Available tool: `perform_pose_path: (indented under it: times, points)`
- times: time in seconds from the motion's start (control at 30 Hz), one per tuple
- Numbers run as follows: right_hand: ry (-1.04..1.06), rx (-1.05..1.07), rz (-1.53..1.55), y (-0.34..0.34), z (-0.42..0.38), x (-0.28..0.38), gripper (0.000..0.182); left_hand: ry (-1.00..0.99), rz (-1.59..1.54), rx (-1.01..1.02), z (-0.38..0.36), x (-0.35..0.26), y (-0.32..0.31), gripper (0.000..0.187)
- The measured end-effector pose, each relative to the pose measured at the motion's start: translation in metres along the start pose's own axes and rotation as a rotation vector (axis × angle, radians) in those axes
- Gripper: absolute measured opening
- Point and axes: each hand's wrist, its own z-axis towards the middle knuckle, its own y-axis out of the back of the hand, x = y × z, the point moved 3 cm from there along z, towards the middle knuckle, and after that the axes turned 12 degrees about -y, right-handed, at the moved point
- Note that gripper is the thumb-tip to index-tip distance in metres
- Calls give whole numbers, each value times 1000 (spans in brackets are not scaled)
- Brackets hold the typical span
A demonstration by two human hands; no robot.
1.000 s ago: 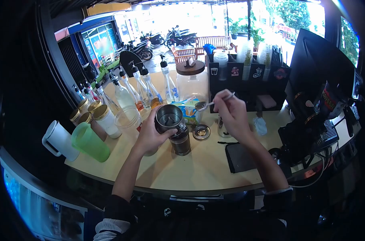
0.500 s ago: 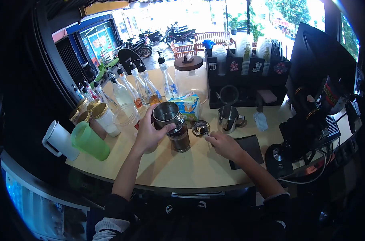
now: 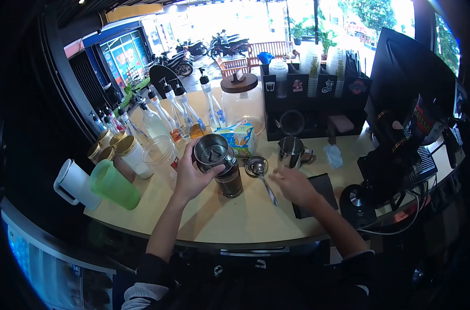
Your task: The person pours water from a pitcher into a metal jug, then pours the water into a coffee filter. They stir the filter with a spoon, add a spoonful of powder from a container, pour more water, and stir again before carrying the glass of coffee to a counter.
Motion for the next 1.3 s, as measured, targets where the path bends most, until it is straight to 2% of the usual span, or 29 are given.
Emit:
perform_pose_path:
  times: [0.07, 0.1, 0.17, 0.2, 0.27, 0.3, 0.37, 0.4, 0.47, 0.57, 0.7, 0.9, 0.97, 1.13, 1.3]
  points:
    - [-161, -421, 28, 23, -1, -18, 26, -25, 1, -16, -2, 3, 0, 77]
    - [-159, -420, 27, 29, 1, -23, 26, -49, 1, -31, -3, 3, -1, 78]
    - [-451, -649, -23, 46, -1, -40, 21, -71, 11, -42, -4, 1, -1, 78]
    - [-450, -648, -25, 41, -4, -55, 21, -92, 23, -50, -5, 0, -1, 78]
    - [-587, -382, 282, 20, -5, -89, 20, -93, 18, -54, -6, -1, -1, 79]
    - [-585, -384, 280, 17, -7, -93, 20, -96, 14, -57, -5, -2, -1, 79]
    - [-753, -265, 492, 16, -8, -90, 15, -119, 31, -63, -5, -4, 0, 80]
    - [-748, -264, 492, 9, -8, -95, 15, -139, 49, -66, -5, -5, 1, 80]
    - [-699, -256, 956, -11, -8, -109, 13, -148, 86, -66, -5, -3, 2, 81]
    - [-624, -309, 1046, -12, -3, -107, 15, -174, 161, -61, -4, 4, 3, 80]
    - [-631, -343, 974, 11, 12, -94, 15, -205, 207, -55, 0, 4, 4, 77]
    - [-473, -374, 961, 75, 42, -51, 15, -232, 248, -56, 6, 4, 3, 76]
    - [-401, -359, 1029, 95, 54, -32, 14, -208, 229, -43, 8, 4, 3, 76]
    - [-388, -291, 991, 128, 72, 0, 14, -128, 206, -5, 9, 5, 3, 77]
    - [-353, -216, 986, 133, 88, 15, 14, -102, 259, 60, 10, 3, 2, 81]
